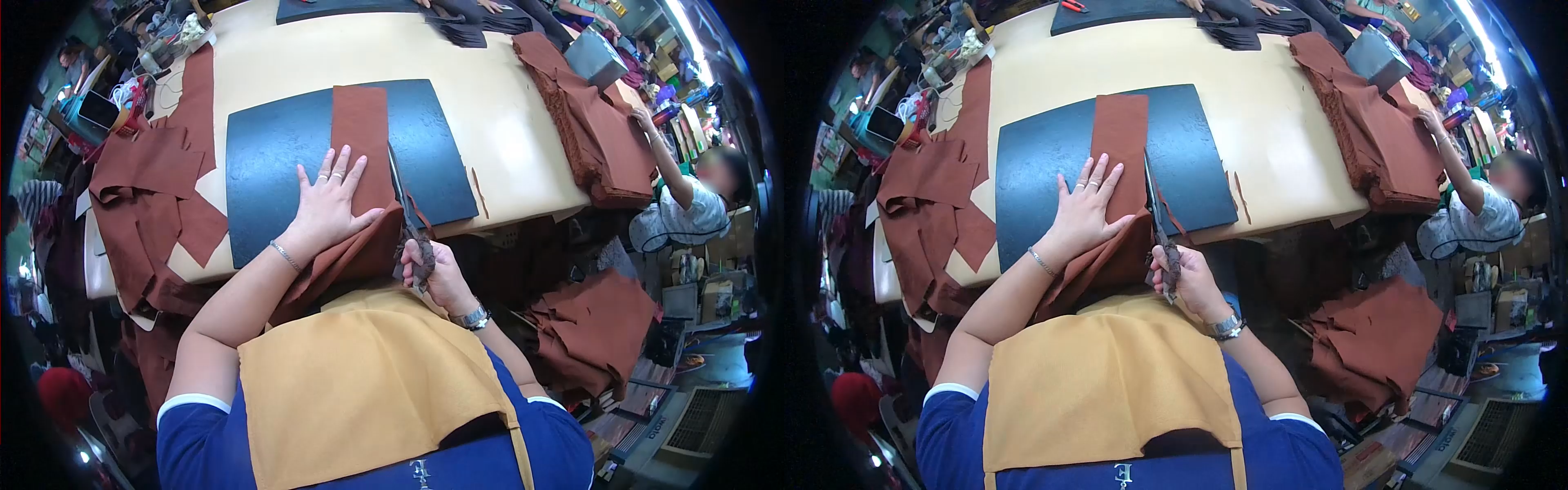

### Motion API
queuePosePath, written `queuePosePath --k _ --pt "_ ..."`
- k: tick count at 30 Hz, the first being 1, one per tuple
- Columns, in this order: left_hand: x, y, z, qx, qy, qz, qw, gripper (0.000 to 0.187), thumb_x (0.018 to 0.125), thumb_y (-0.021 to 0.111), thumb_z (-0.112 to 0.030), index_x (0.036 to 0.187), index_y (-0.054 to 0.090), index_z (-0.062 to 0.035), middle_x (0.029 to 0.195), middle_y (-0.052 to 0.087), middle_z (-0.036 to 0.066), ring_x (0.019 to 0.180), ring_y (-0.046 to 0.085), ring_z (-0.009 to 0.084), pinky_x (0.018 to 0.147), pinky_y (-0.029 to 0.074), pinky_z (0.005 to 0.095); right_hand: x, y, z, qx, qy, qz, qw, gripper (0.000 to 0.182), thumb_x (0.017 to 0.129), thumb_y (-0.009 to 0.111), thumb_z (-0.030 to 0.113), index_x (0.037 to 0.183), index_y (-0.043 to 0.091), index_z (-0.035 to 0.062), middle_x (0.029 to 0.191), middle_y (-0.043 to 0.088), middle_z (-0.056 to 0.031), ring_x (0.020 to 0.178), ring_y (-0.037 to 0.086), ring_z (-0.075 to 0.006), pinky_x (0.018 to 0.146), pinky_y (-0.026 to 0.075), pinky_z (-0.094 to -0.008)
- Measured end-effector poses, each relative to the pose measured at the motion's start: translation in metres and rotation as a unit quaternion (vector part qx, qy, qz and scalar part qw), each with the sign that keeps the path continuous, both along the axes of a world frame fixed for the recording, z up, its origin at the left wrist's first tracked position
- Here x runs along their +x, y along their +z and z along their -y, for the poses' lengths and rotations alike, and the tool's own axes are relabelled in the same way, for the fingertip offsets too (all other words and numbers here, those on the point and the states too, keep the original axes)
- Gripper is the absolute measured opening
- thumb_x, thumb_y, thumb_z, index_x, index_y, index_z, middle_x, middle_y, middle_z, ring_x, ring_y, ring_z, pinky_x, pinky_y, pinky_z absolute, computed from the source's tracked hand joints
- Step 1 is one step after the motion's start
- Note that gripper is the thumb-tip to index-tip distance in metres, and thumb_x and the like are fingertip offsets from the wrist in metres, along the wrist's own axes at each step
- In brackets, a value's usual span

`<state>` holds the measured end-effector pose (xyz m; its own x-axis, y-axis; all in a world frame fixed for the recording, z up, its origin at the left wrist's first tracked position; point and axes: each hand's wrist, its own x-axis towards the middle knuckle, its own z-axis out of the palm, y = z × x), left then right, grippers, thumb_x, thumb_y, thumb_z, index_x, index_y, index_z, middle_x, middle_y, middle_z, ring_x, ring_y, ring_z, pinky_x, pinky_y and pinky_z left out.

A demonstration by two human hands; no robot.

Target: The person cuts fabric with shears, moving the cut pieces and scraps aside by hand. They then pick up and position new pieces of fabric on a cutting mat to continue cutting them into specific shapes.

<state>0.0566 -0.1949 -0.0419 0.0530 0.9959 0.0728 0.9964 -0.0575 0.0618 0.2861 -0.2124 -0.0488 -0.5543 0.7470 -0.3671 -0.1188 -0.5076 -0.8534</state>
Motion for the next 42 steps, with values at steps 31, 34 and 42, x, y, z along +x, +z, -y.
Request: queuePosePath --k 31,34,42 --pt "0.012 0.003 0.017 -0.008 -0.028 0.005 1.0 0.086 0.082 0.047 -0.067 0.146 0.026 -0.0134 0.153 0.017 0.017 0.141 0.015 0.0358 0.1 0.015 0.0724 -0.025 0.003 0.003 -0.037 -0.071 -0.032 0.996 0.034 0.09 0.062 0.039 0.081 0.058 0.006 0.063 0.06 -0.0018 0.052 0.058 -0.0093 0.051 0.049 -0.0226" --pt "0.013 0.002 0.019 -0.009 -0.032 0.006 0.999 0.084 0.083 0.047 -0.064 0.147 0.025 -0.0135 0.153 0.017 0.017 0.141 0.016 0.036 0.1 0.015 0.0723 -0.025 0.004 0.002 -0.057 -0.075 -0.043 0.995 0.035 0.09 0.062 0.04 0.081 0.058 0.0062 0.063 0.06 -0.0019 0.052 0.058 -0.0094 0.05 0.049 -0.0231" --pt "0.014 0.002 0.026 -0.019 -0.041 -0.011 0.999 0.079 0.085 0.049 -0.058 0.147 0.025 -0.0142 0.153 0.017 0.017 0.141 0.018 0.0362 0.1 0.016 0.0725 -0.025 0.006 -0.001 -0.029 -0.073 -0.025 0.997 0.038 0.089 0.061 0.044 0.082 0.058 0.0065 0.064 0.06 -0.0017 0.053 0.059 -0.0096 0.05 0.049 -0.0229"
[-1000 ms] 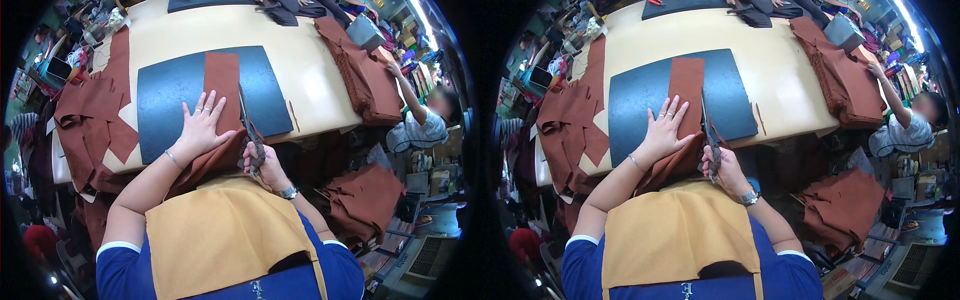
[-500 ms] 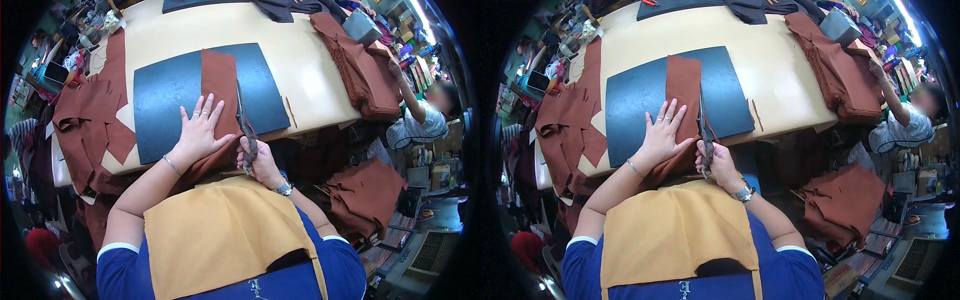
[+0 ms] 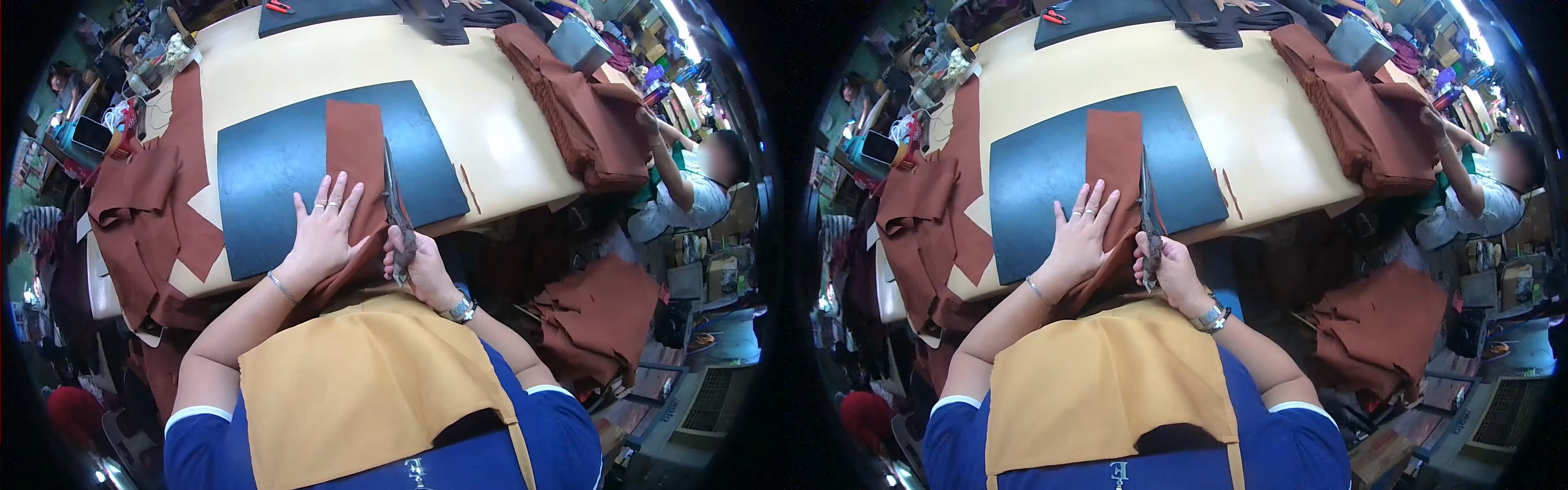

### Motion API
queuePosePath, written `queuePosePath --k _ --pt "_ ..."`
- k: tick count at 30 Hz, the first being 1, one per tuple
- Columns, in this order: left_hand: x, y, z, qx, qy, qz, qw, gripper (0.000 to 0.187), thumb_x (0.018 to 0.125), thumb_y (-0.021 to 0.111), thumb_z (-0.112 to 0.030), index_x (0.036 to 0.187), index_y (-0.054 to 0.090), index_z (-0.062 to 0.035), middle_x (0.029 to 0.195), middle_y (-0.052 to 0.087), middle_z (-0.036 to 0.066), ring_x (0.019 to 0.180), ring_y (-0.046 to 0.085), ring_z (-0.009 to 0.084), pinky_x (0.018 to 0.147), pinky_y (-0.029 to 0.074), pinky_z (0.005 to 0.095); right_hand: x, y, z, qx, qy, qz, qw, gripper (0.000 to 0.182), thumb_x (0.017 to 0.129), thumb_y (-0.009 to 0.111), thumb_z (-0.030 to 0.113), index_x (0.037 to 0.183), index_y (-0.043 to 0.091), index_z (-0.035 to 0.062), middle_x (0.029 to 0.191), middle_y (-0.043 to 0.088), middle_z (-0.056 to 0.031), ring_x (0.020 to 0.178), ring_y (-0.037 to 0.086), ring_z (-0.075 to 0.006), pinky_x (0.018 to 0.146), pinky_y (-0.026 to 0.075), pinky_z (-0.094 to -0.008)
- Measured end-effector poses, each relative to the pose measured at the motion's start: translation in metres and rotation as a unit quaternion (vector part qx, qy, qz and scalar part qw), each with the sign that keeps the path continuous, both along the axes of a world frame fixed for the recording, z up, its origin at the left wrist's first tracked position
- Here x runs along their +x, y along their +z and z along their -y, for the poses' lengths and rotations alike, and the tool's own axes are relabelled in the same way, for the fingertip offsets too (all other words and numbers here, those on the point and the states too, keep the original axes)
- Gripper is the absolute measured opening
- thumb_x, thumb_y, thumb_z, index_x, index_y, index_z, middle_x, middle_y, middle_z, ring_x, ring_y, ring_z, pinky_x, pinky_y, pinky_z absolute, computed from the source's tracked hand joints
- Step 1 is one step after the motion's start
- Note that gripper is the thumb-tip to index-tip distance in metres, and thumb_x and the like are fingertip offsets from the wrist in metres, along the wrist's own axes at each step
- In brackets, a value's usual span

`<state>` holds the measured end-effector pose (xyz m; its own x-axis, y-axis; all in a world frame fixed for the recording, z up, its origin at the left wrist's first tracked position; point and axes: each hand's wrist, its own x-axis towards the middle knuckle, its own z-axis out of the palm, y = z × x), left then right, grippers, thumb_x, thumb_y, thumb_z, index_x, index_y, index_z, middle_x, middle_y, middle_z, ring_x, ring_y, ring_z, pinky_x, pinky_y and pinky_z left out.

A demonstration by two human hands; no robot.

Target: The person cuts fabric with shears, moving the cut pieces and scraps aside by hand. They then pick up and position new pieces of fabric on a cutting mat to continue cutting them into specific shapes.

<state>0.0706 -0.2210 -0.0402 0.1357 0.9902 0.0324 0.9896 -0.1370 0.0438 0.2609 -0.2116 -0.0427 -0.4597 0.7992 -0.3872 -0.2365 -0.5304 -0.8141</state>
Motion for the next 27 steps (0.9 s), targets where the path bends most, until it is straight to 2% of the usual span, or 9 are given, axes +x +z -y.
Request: queuePosePath --k 3,6,9,12,13,15,18,22,27 --pt "0.0 0.006 0.0 0.007 -0.009 0.0 1.0 0.076 0.087 0.048 -0.055 0.146 0.027 -0.0121 0.152 0.019 0.018 0.14 0.019 0.0361 0.1 0.016 0.0728 0.0 -0.003 0.0 -0.001 -0.01 -0.006 1.0 0.037 0.09 0.06 0.043 0.082 0.058 0.0066 0.065 0.06 -0.0017 0.054 0.059 -0.0099 0.051 0.05 -0.0234" --pt "0.003 0.034 -0.015 -0.079 0.018 0.02 0.996 0.072 0.089 0.046 -0.053 0.144 0.03 -0.0094 0.151 0.021 0.019 0.141 0.018 0.0355 0.103 0.015 0.0697 0.0 -0.002 0.001 -0.009 -0.017 -0.012 1.0 0.036 0.09 0.06 0.042 0.083 0.057 0.0068 0.064 0.059 -0.0016 0.054 0.058 -0.01 0.051 0.05 -0.0236" --pt "0.003 0.022 -0.062 -0.05 0.053 0.064 0.995 0.066 0.091 0.043 -0.05 0.141 0.034 -0.0067 0.15 0.023 0.022 0.14 0.02 0.0357 0.107 0.014 0.065 -0.002 -0.006 0.002 -0.032 -0.02 -0.042 0.998 0.036 0.09 0.059 0.042 0.085 0.057 0.0069 0.064 0.058 -0.0012 0.054 0.057 -0.0101 0.052 0.05 -0.0241" --pt "0.014 -0.012 -0.098 0.052 0.109 0.147 0.982 0.06 0.094 0.04 -0.047 0.141 0.035 -0.0106 0.15 0.024 0.02 0.14 0.021 0.035 0.108 0.016 0.0623 0.001 -0.006 0.003 -0.048 -0.032 -0.058 0.997 0.036 0.091 0.058 0.043 0.086 0.056 0.0071 0.065 0.057 -0.0006 0.055 0.057 -0.0096 0.053 0.05 -0.0246" --pt "0.013 -0.017 -0.101 0.069 0.103 0.124 0.985 0.058 0.095 0.039 -0.045 0.142 0.035 -0.0118 0.15 0.025 0.02 0.14 0.022 0.0351 0.108 0.016 0.0622 0.005 -0.004 0.003 -0.04 -0.038 -0.057 0.997 0.036 0.091 0.058 0.043 0.086 0.056 0.0071 0.065 0.057 -0.0005 0.055 0.057 -0.0096 0.053 0.05 -0.025" --pt "0.014 -0.02 -0.099 0.097 0.087 0.076 0.989 0.055 0.096 0.037 -0.042 0.142 0.035 -0.0143 0.15 0.026 0.02 0.139 0.023 0.0354 0.108 0.016 0.0619 0.021 0.0 0.005 -0.033 -0.054 -0.057 0.996 0.036 0.092 0.057 0.043 0.087 0.056 0.0071 0.066 0.057 -0.0003 0.056 0.057 -0.0095 0.054 0.05 -0.0257" --pt "-0.005 -0.016 -0.092 0.042 0.022 0.097 0.994 0.051 0.096 0.037 -0.037 0.144 0.033 -0.019 0.15 0.024 0.019 0.14 0.023 0.0346 0.109 0.017 0.0603 0.059 -0.002 -0.002 -0.041 -0.043 -0.038 0.997 0.042 0.093 0.052 0.047 0.086 0.057 0.0061 0.065 0.057 -0.0014 0.054 0.056 -0.0112 0.054 0.051 -0.0286" --pt "-0.033 -0.008 -0.068 0.012 -0.108 0.13 0.986 0.047 0.096 0.036 -0.024 0.143 0.035 -0.0217 0.151 0.026 0.014 0.139 0.025 0.0342 0.109 0.018 0.0587 0.113 -0.012 -0.014 -0.003 0.121 -0.011 0.993 0.049 0.091 0.052 0.052 0.083 0.06 0.004 0.064 0.058 -0.003 0.057 0.058 -0.0132 0.056 0.052 -0.0289" --pt "-0.046 0.017 -0.032 -0.073 -0.202 0.119 0.969 0.049 0.092 0.04 -0.019 0.141 0.04 -0.0238 0.152 0.023 0.011 0.141 0.019 0.0324 0.111 0.016 0.0572 0.126 -0.006 -0.014 -0.019 0.198 -0.02 0.98 0.051 0.088 0.055 0.053 0.084 0.061 0.0027 0.066 0.059 -0.003 0.059 0.06 -0.0115 0.058 0.052 -0.0268"
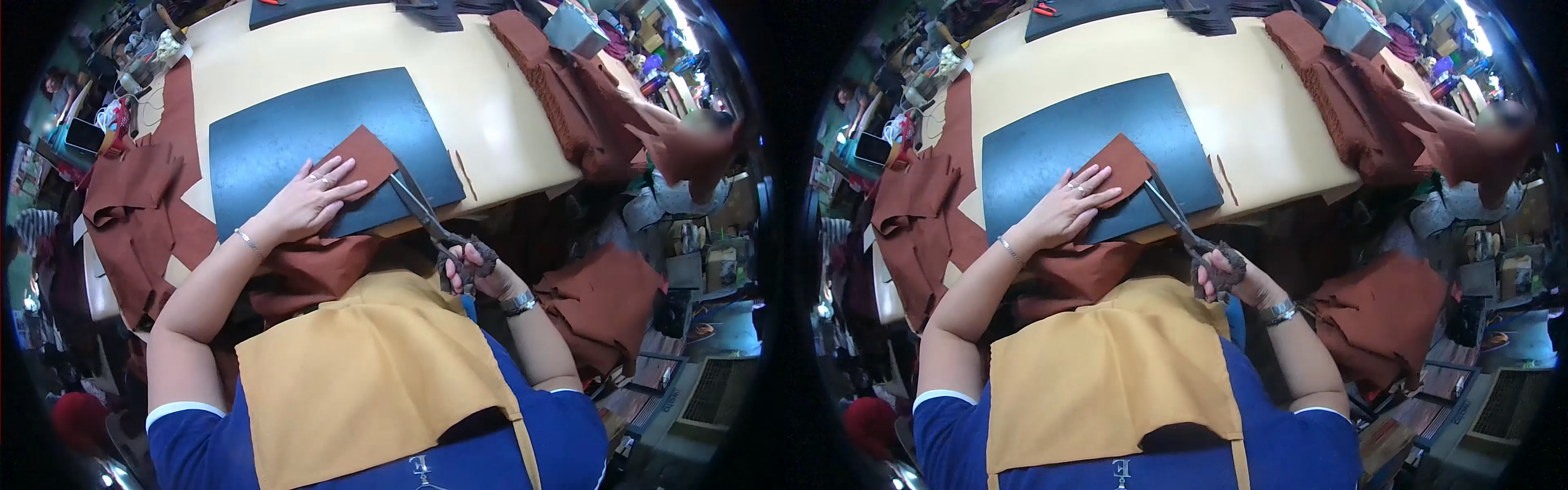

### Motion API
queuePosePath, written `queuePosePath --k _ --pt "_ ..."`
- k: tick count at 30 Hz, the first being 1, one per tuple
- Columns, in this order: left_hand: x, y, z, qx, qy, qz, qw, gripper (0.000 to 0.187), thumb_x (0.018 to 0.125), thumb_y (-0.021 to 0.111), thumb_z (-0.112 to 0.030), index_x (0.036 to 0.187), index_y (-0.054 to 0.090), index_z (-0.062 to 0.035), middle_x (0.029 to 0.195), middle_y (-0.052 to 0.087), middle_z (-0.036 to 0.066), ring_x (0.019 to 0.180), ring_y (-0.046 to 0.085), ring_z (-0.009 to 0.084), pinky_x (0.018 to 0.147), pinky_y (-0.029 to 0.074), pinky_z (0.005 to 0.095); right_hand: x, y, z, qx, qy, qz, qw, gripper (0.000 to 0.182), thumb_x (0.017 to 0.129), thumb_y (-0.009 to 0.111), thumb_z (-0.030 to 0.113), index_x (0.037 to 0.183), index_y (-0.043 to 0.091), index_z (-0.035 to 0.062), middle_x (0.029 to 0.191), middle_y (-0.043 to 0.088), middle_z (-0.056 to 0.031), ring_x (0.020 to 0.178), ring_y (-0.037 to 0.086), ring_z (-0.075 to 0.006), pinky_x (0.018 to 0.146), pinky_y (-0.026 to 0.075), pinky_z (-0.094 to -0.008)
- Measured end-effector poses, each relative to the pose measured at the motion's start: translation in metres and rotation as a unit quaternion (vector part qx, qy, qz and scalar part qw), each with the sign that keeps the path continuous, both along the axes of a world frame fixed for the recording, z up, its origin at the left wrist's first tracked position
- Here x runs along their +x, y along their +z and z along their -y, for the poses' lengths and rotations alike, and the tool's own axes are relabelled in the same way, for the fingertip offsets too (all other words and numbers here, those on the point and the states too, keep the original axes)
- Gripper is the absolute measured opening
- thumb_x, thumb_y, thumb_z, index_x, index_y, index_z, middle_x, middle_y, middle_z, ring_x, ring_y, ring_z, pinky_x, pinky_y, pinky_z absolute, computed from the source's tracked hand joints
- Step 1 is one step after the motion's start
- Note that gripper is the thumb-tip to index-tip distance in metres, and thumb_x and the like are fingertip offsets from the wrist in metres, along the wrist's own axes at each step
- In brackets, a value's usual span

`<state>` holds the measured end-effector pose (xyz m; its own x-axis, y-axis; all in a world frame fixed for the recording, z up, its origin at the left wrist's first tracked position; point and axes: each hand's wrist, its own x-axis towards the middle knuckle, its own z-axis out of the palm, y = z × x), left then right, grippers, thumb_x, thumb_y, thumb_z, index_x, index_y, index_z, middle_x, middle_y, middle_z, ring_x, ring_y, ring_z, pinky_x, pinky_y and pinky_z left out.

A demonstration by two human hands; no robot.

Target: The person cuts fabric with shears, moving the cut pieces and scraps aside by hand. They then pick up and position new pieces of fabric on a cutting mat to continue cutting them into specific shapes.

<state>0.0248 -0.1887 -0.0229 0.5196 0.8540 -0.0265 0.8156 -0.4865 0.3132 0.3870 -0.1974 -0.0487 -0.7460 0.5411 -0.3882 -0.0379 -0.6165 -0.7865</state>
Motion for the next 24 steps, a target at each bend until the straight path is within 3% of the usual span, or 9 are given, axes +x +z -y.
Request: queuePosePath --k 9,24 --pt "-0.007 0.01 0.019 -0.018 -0.046 -0.034 0.998 0.051 0.087 0.041 -0.018 0.138 0.045 -0.0257 0.153 0.023 0.01 0.141 0.019 0.0318 0.111 0.015 0.0574 0.002 0.022 -0.022 0.111 0.058 0.097 0.987 0.04 0.089 0.06 0.041 0.075 0.062 0.0039 0.066 0.059 -0.0015 0.058 0.057 -0.0081 0.055 0.045 -0.0228" --pt "-0.005 0.012 0.019 -0.017 -0.051 -0.034 0.998 0.05 0.087 0.039 -0.018 0.136 0.046 -0.0262 0.152 0.026 0.009 0.14 0.021 0.0313 0.112 0.015 0.0567 0.001 0.032 -0.036 0.11 0.076 0.149 0.98 0.027 0.088 0.064 0.028 0.077 0.061 0.0048 0.069 0.061 -0.002 0.056 0.057 -0.0067 0.049 0.046 -0.0222"
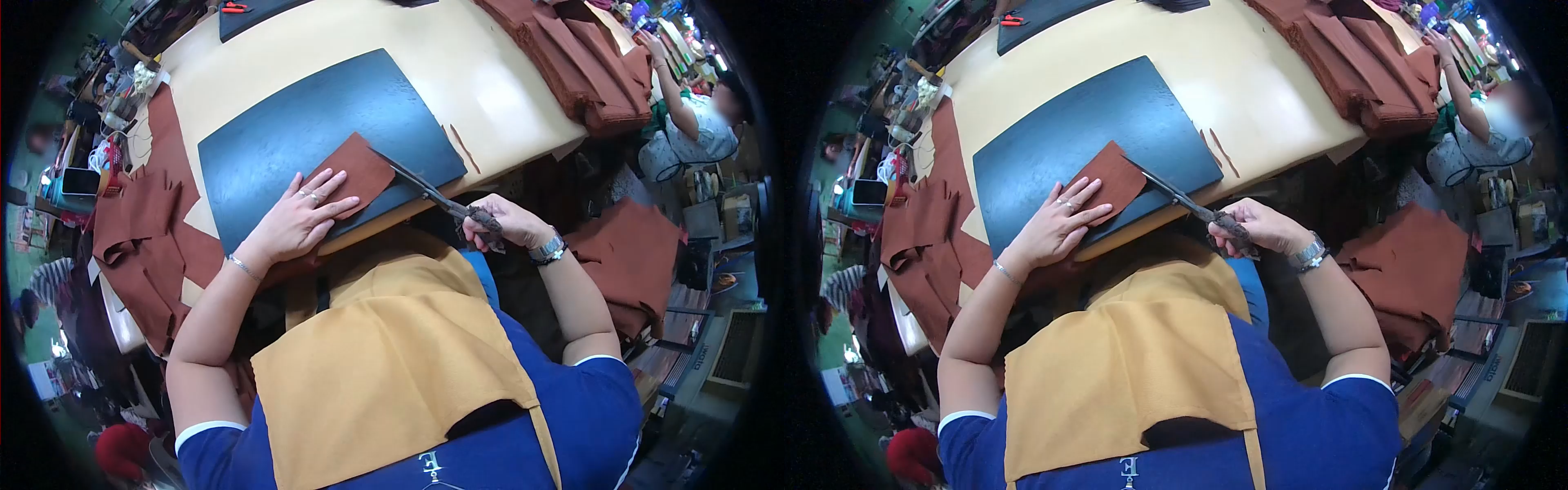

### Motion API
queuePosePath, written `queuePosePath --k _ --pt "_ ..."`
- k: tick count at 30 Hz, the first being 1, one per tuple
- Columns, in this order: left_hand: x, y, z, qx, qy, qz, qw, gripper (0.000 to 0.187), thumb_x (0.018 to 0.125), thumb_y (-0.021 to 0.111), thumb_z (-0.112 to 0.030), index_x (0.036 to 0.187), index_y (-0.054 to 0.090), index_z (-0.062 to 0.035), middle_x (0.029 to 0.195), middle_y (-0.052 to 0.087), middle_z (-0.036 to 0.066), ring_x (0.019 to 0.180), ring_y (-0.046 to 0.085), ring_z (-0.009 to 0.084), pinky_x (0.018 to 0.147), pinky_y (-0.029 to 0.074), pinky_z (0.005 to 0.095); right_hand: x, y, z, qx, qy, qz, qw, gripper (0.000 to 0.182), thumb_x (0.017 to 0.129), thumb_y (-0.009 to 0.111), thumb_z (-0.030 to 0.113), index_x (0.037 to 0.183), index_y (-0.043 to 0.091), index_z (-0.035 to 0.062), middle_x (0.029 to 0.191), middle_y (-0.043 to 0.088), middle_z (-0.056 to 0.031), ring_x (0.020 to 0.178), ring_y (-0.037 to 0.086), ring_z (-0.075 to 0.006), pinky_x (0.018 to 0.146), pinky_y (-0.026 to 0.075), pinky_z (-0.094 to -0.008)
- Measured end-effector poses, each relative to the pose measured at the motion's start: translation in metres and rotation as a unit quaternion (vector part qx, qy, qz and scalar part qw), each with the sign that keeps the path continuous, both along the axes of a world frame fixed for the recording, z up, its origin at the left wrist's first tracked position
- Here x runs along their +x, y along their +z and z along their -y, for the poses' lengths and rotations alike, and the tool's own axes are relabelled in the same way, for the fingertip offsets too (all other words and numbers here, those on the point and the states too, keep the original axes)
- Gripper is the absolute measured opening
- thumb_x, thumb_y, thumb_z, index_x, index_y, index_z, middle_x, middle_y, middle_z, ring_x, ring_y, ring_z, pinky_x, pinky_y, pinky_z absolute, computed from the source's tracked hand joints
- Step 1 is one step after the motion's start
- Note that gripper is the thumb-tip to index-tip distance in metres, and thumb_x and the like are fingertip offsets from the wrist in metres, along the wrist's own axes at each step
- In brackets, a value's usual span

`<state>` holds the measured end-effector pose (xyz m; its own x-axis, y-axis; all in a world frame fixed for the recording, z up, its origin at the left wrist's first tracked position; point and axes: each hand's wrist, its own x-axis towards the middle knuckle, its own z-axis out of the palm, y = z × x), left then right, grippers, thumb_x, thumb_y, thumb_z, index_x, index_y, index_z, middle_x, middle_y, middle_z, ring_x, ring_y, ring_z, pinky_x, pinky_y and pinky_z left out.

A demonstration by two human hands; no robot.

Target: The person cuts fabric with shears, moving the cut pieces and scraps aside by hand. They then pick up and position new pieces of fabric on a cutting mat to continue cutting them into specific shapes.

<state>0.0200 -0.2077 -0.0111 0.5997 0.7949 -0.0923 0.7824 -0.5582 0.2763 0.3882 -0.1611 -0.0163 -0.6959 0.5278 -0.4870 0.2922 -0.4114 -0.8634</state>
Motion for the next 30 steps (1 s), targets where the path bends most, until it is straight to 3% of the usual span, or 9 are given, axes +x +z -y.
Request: queuePosePath --k 22,30 --pt "0.003 0.001 0.005 0.008 -0.003 0.006 1.0 0.054 0.085 0.041 -0.014 0.137 0.046 -0.0267 0.151 0.027 0.009 0.14 0.022 0.0305 0.111 0.017 0.0565 -0.003 0.001 0.001 0.008 0.002 0.002 1.0 0.024 0.084 0.069 0.027 0.084 0.064 0.0033 0.072 0.062 -0.0011 0.058 0.058 -0.0059 0.052 0.049 -0.0218" --pt "0.004 0.001 0.005 -0.001 -0.001 0.018 1.0 0.048 0.09 0.041 -0.019 0.137 0.046 -0.0265 0.152 0.026 0.009 0.14 0.022 0.03 0.112 0.015 0.0554 -0.003 0.008 0.004 0.034 0.012 0.023 0.999 0.027 0.084 0.068 0.029 0.079 0.065 0.0023 0.069 0.06 0.0001 0.057 0.056 -0.0058 0.053 0.047 -0.0215"
